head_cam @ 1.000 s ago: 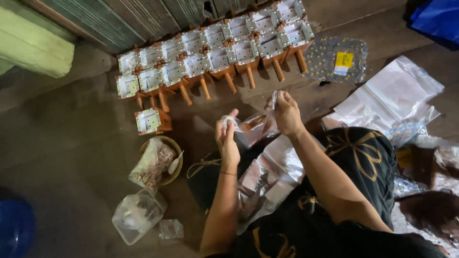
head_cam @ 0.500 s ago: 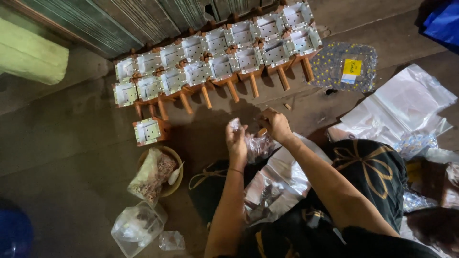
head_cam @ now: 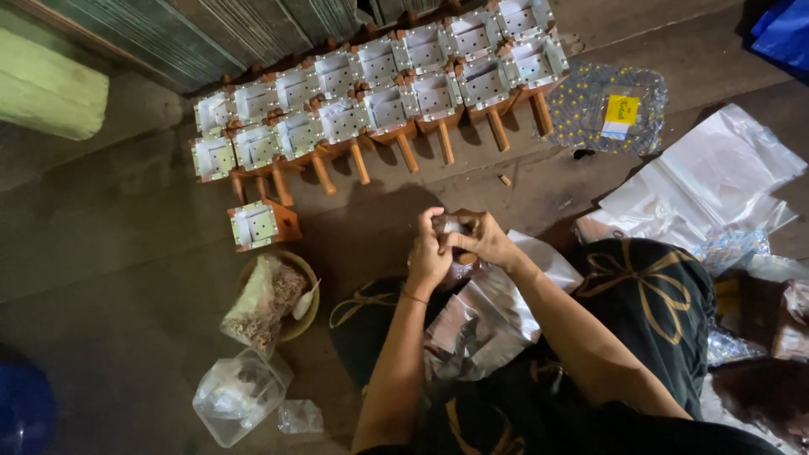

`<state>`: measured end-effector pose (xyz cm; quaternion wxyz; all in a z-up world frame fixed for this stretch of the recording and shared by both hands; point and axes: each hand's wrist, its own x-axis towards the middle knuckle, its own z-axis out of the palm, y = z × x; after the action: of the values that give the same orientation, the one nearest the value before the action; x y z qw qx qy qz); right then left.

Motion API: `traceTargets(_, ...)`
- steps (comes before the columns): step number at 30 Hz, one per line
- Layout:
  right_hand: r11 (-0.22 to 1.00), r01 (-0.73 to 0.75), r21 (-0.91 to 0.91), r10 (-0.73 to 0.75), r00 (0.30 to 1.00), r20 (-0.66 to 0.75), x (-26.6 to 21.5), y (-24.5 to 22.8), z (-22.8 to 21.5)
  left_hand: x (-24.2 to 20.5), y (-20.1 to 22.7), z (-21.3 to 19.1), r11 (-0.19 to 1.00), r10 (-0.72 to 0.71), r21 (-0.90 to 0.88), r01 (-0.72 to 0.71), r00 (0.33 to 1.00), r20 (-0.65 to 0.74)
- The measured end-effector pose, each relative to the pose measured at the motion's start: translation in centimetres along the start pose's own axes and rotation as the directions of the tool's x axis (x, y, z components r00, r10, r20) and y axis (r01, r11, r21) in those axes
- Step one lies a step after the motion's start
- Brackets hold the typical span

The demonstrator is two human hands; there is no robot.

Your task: The person sits on the floor and repeatedly picks up small wooden lanterns, places them into clear plastic bags, and ties the bags shut. The person handles the lanterns one at a time and places the packaged items aside.

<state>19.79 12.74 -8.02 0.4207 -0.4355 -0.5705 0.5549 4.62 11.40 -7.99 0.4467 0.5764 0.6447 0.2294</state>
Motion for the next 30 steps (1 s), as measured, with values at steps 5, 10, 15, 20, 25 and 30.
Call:
traceTargets(5,0.973,-0.114,0.199,0.128,0.99,-0.057,-0.6,-1.7,0.8,-0.6,-0.1,-0.2,0.993,0.093,0.074,-0.094,0.996,0.019)
traceTargets(10,0.946,0.009,0.324,0.101,0.942,-0.321,-1.5,-0.5,1.6,-0.3,-3.4,-1.5,0.979,0.159,-0.15,-0.14,0.979,0.125)
traceTargets(15,0.893,-0.095,0.441,0.259,0.907,-0.331,-2.5,1.1,1.6,0.7,-3.9,-2.4,0.894,-0.007,-0.44,0.092,0.982,0.191)
traceTargets(20,0.992,-0.033,0.121,0.032,0.999,0.008,-2.6,-0.6,-0.2,1.2,-4.3,-1.4,0.966,-0.118,-0.215,0.145,0.984,0.132)
traceTargets(25,0.973,-0.114,0.202,0.123,0.992,-0.031,-2.2,-2.1,0.3,1.6,-5.1,-1.4,0.965,-0.162,-0.185,0.186,0.978,0.134)
traceTargets(30,0.981,-0.085,0.176,0.079,0.996,0.041,-2.1,-0.3,-0.3,2.1,-5.9,-1.8,0.947,-0.178,-0.245,0.208,0.974,0.136)
